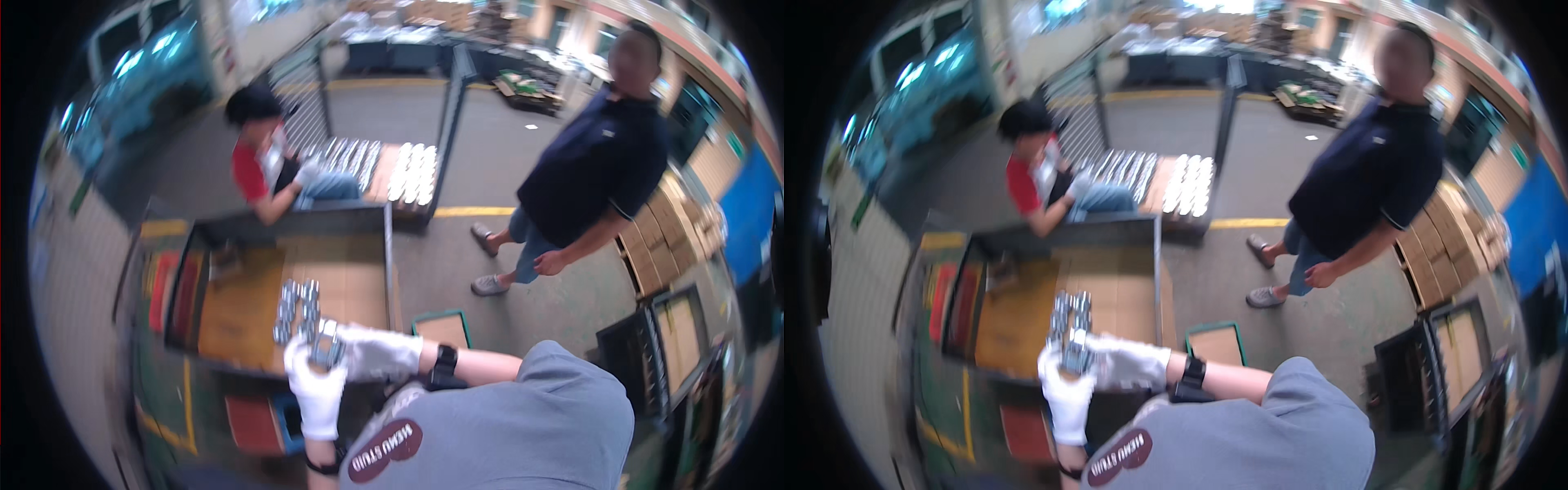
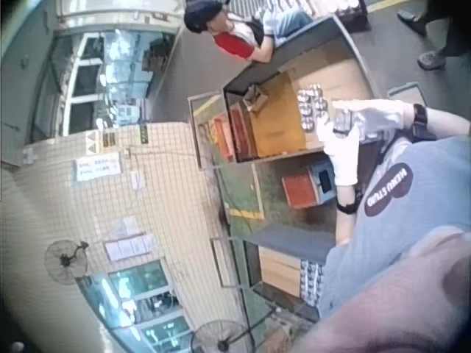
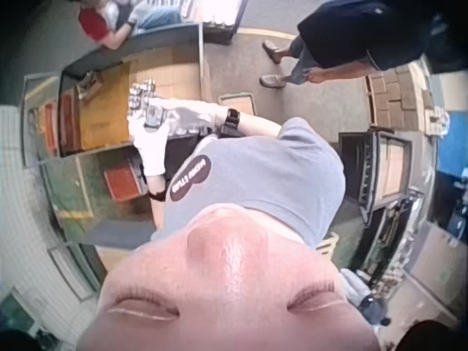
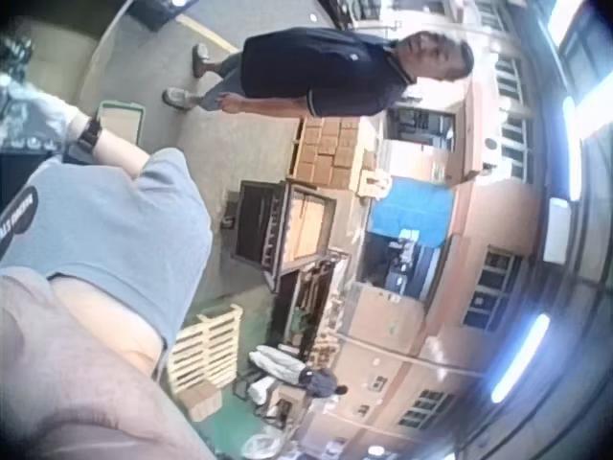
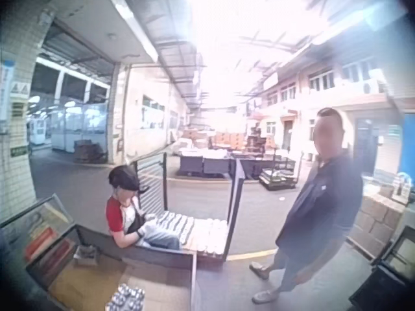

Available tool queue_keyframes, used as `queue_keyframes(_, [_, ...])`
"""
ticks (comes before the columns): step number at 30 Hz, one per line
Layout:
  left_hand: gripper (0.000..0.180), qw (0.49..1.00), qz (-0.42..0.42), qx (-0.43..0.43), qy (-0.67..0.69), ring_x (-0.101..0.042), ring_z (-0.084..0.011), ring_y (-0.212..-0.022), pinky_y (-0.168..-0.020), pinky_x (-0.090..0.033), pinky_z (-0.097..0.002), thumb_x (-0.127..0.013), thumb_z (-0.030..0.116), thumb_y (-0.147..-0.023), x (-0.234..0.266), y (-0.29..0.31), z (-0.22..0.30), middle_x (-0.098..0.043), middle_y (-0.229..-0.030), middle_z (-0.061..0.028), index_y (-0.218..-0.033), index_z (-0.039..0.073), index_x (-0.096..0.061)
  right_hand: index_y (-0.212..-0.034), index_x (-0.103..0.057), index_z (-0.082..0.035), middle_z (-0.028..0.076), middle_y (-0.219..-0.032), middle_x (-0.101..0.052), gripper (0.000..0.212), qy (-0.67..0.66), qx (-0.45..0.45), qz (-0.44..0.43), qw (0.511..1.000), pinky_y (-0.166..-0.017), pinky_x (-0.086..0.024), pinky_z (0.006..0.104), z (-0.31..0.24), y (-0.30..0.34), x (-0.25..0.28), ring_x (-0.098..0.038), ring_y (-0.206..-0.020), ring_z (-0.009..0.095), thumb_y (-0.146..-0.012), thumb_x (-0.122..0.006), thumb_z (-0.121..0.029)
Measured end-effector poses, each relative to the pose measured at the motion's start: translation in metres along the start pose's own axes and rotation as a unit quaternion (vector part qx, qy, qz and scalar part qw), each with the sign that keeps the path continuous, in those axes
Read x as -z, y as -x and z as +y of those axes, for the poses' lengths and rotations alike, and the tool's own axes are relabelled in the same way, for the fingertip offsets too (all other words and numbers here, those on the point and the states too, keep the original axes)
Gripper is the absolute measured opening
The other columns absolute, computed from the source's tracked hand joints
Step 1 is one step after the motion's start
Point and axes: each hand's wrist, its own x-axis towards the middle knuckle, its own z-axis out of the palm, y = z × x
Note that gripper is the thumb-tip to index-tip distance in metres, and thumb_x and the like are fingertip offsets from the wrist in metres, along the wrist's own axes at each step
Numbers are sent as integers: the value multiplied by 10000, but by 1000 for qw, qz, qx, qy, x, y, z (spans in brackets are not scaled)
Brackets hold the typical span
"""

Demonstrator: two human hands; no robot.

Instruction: The recorder is inspecting circular metal components and placing them into a shipping tray.

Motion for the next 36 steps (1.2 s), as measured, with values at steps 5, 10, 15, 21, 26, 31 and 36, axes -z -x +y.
queue_keyframes(5, [572,998,-24,-42,26,-537,-354,-1081,-888,-472,-389,-783,59,-648,-6,-28,-8,-499,-1197,-186,-1140,15,-495,-1382,-264,-115,94,-1283,-429,751,212,134,107,962,-959,-436,387,-30,-1,12,-465,-1180,205,-781,-713,-92])
queue_keyframes(10, [589,1000,-13,-9,10,-531,-354,-1092,-908,-458,-390,-767,51,-666,-9,-25,-10,-495,-1212,-186,-1175,2,-476,-1290,-319,-54,122,-1207,-464,772,357,181,151,904,-959,-444,359,-30,-15,18,-469,-1162,208,-680,-790,-95])
queue_keyframes(15, [541,999,-38,11,6,-524,-363,-1114,-942,-442,-402,-794,118,-687,-25,-19,-16,-506,-1223,-199,-1140,5,-520,-1281,-311,-30,143,-1197,-478,789,605,249,221,724,-962,-434,347,-21,-10,36,-487,-1135,211,-692,-811,-193])
queue_keyframes(21, [567,990,-74,118,-9,-511,-320,-1141,-959,-438,-397,-774,147,-739,-6,42,-60,-448,-1273,-184,-1202,-1,-482,-1307,-315,-41,160,-1186,-510,831,466,136,239,841,-954,-444,369,-14,5,3,-530,-1116,229,-668,-812,-231])
queue_keyframes(26, [573,988,-75,133,-19,-532,-254,-1112,-954,-445,-358,-778,80,-715,1,62,-89,-453,-1255,-136,-1202,9,-484,-1256,-339,-6,122,-1115,-495,819,476,202,262,815,-919,-443,335,-16,-1,21,-512,-1057,180,-625,-820,-205])
queue_keyframes(31, [502,992,-66,105,-38,-504,-329,-1148,-968,-431,-391,-797,146,-711,-2,37,-67,-482,-1249,-166,-1128,31,-541,-1239,-385,-33,145,-1175,-462,777,603,309,310,667,-958,-436,354,-34,-11,45,-507,-1093,236,-608,-815,-175])
queue_keyframes(36, [527,983,-81,157,-53,-505,-316,-1142,-955,-438,-385,-793,167,-718,9,36,-57,-478,-1256,-163,-1154,46,-523,-1237,-377,-36,127,-1159,-517,764,573,324,302,690,-926,-472,359,-34,-35,36,-555,-1079,212,-616,-809,-143])
